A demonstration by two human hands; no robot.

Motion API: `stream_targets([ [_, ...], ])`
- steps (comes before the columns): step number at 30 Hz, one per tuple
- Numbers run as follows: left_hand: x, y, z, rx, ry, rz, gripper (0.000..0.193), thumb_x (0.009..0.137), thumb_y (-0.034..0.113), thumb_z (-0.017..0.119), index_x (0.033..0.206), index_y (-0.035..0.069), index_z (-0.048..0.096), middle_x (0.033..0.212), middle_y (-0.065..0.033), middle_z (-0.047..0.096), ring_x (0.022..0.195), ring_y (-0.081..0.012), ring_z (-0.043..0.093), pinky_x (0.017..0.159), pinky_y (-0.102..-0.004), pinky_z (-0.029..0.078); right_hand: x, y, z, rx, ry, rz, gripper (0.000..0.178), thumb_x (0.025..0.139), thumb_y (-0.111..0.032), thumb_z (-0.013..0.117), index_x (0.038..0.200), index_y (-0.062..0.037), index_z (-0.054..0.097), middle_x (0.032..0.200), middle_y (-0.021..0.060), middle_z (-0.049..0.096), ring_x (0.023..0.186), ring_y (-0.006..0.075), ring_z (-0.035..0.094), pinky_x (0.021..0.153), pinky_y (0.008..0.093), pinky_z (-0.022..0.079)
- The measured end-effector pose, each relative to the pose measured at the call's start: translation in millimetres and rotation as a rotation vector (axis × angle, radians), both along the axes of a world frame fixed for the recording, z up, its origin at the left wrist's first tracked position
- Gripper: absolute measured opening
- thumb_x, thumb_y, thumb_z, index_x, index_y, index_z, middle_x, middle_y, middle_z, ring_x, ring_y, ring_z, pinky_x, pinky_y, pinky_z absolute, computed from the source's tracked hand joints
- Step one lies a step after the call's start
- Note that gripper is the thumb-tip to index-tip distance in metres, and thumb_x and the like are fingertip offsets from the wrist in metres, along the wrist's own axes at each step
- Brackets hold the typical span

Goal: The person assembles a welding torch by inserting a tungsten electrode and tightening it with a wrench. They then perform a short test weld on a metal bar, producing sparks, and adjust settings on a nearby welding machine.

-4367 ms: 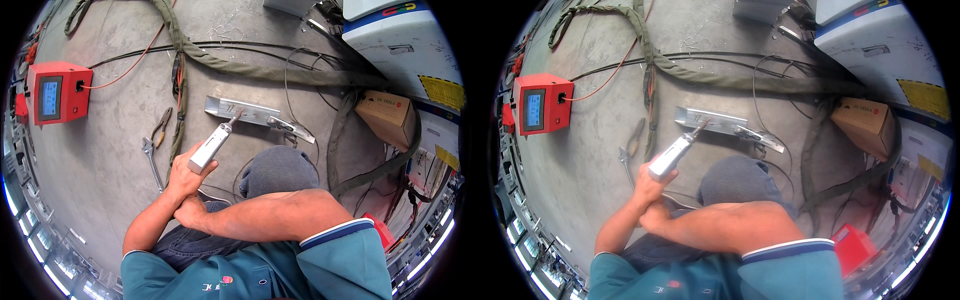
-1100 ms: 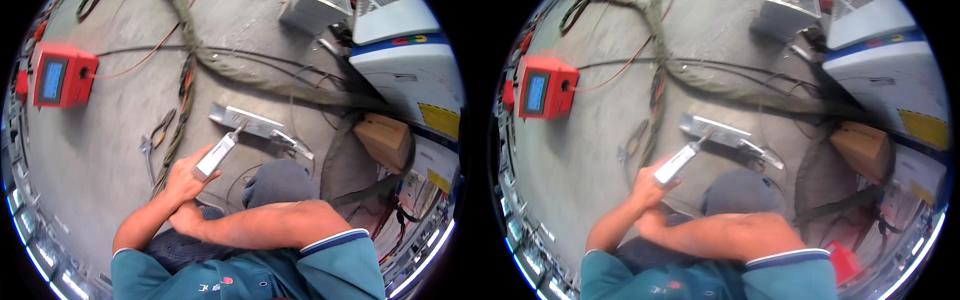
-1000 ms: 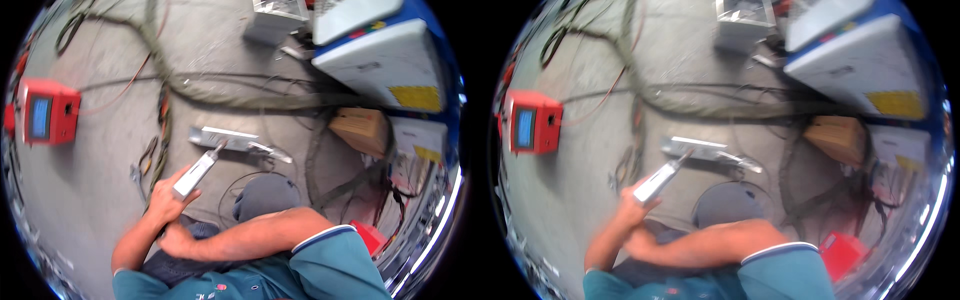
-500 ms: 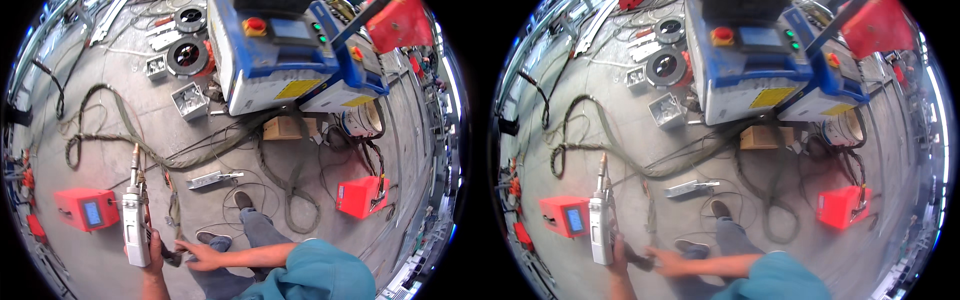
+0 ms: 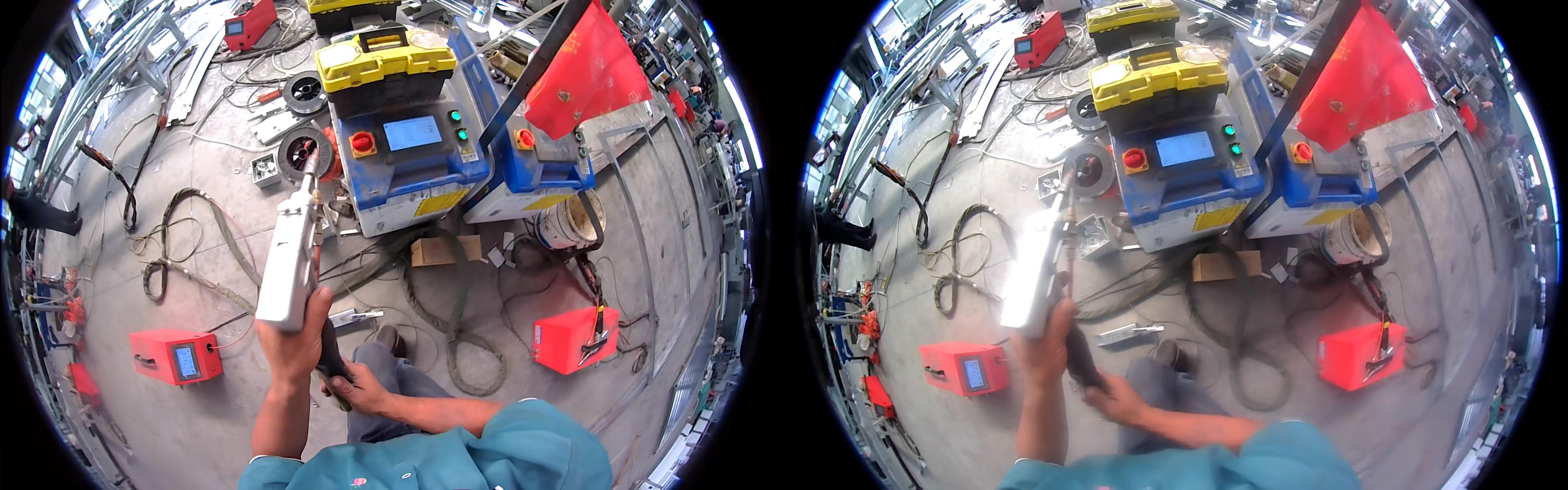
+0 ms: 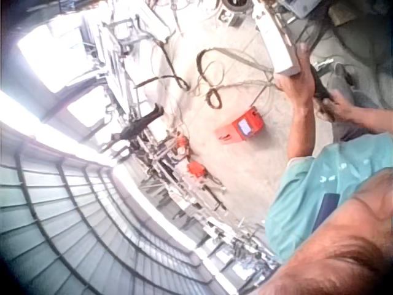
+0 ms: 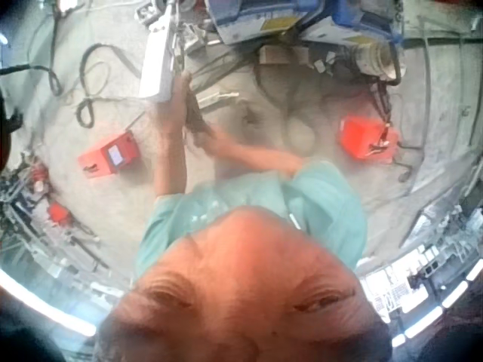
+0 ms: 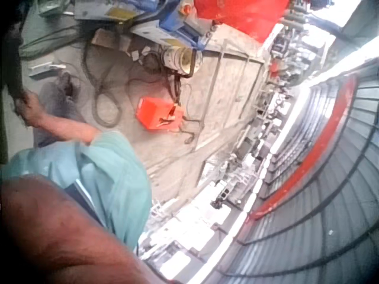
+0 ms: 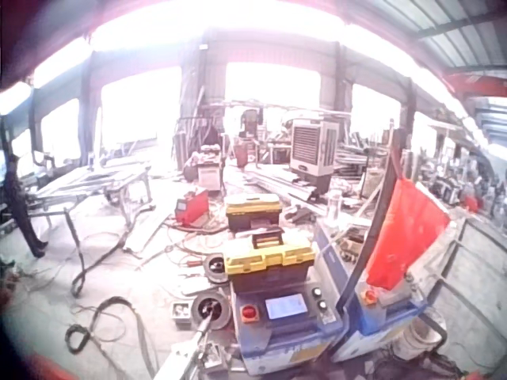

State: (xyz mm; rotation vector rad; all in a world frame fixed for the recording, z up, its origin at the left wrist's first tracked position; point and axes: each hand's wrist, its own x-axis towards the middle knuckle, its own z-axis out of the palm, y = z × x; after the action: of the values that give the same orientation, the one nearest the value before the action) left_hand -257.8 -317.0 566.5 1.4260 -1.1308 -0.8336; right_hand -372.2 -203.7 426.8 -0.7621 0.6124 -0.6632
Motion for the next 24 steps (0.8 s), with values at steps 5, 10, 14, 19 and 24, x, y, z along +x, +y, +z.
stream_targets([
  [5,-21.3,-48.5,-63.2,0.109,-0.015,0.045,0.033,0.091,0.013,0.077,0.12,-0.001,0.07,0.094,-0.0076,0.074,0.075,-0.0127,0.063,0.071,-0.0301,0.052,-40.8,-24.4,-7.2,0.11,0.308,-0.043,0.048,0.102,-0.045,0.057,0.127,-0.0033,0.059,0.087,0.0034,0.066,0.078,0.0108,0.06,0.073,0.0303,0.051],
  [10,-50.6,-98.3,-113.3,0.145,-0.117,0.013,0.056,0.088,0.016,0.079,0.134,-0.007,0.057,0.109,-0.0192,0.072,0.089,-0.027,0.072,0.083,-0.0368,0.055,-74.1,-76.9,-46.2,0.063,0.502,0.007,0.042,0.103,-0.038,0.055,0.121,-0.0012,0.061,0.087,0.0084,0.072,0.079,0.0175,0.065,0.076,0.0353,0.052],
  [14,-60.4,-146.7,-116.0,0.318,-0.168,-0.091,0.065,0.089,0.017,0.079,0.139,-0.011,0.05,0.109,-0.0221,0.071,0.093,-0.0324,0.074,0.08,-0.038,0.058,-68.7,-107.0,-55.9,0.08,0.497,0.001,0.041,0.103,-0.034,0.054,0.122,0.0012,0.06,0.102,0.0147,0.073,0.092,0.0247,0.068,0.086,0.0388,0.053],
  [19,-57.1,-173.0,-131.6,0.371,-0.203,-0.074,0.065,0.088,0.016,0.079,0.139,-0.011,0.05,0.107,-0.0216,0.072,0.089,-0.032,0.074,0.077,-0.0374,0.058,-74.4,-147.2,-49.7,0.068,0.476,0.071,0.058,0.105,-0.052,0.044,0.115,0.0027,0.059,0.1,0.013,0.068,0.094,0.0202,0.062,0.084,0.0371,0.05],
  [24,-69.2,-199.0,-145.9,0.354,-0.209,-0.027,0.066,0.086,0.016,0.081,0.138,-0.011,0.051,0.102,-0.0209,0.072,0.083,-0.0328,0.073,0.073,-0.0372,0.058,-89.9,-176.7,-55.4,0.158,0.46,0.146,0.048,0.104,-0.036,0.05,0.131,0.004,0.053,0.121,0.0194,0.065,0.113,0.0303,0.061,0.098,0.041,0.046],
])
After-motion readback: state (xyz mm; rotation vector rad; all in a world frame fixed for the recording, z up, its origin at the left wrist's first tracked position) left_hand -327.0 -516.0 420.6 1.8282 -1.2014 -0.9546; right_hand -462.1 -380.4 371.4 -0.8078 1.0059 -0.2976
